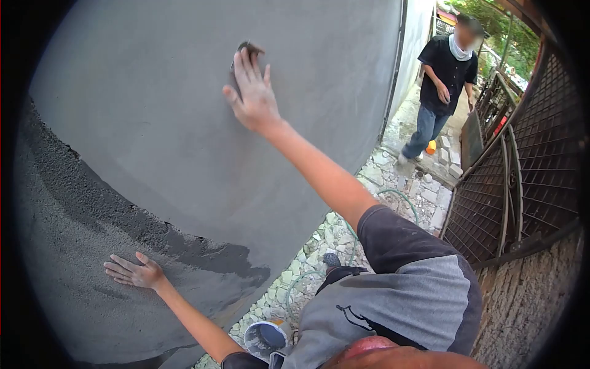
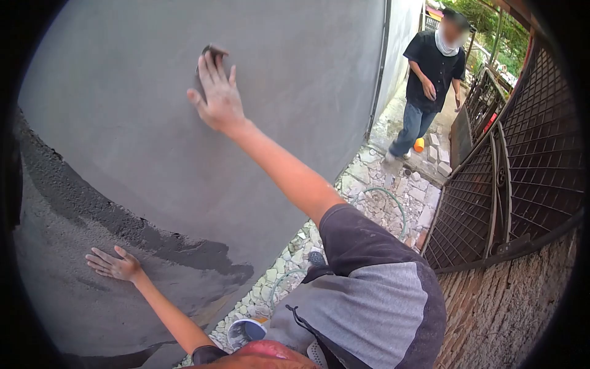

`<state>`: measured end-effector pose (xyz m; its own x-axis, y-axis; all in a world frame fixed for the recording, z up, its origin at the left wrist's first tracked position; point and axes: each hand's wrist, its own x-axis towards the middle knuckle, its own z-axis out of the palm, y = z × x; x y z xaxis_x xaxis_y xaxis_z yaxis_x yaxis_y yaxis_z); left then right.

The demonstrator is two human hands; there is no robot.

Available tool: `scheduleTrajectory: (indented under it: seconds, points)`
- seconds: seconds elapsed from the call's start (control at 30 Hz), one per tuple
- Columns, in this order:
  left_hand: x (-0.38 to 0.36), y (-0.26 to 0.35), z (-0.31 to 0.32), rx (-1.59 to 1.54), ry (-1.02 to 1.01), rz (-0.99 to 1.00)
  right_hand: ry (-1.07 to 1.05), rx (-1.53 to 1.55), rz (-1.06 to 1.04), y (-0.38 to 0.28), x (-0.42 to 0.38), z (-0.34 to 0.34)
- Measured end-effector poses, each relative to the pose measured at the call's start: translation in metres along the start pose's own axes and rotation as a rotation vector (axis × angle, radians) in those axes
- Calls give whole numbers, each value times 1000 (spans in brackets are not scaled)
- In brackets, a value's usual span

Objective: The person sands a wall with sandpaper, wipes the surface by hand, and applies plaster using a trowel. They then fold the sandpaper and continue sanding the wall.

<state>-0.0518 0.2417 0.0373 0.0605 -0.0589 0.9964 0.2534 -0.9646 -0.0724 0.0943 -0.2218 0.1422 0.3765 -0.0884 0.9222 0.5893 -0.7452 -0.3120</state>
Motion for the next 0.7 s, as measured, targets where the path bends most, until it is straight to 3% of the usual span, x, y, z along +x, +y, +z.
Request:
scheduleTrajectory:
  seconds: [0.1,0.17,0.27,0.4,0.47,0.7]
  points:
    - [2,0,0,6,10,14,-61,40,6,-13,-61,15]
    - [5,6,-3,26,14,4,-238,-55,4,-12,-93,20]
    - [5,6,-3,48,31,23,-183,-130,-46,6,-67,16]
    - [4,7,-5,24,-55,-45,53,-22,10,7,13,4]
    - [2,4,-4,17,-71,-56,51,-7,5,6,26,1]
    - [-3,-1,1,-40,-32,-34,-35,17,-81,-15,-97,42]
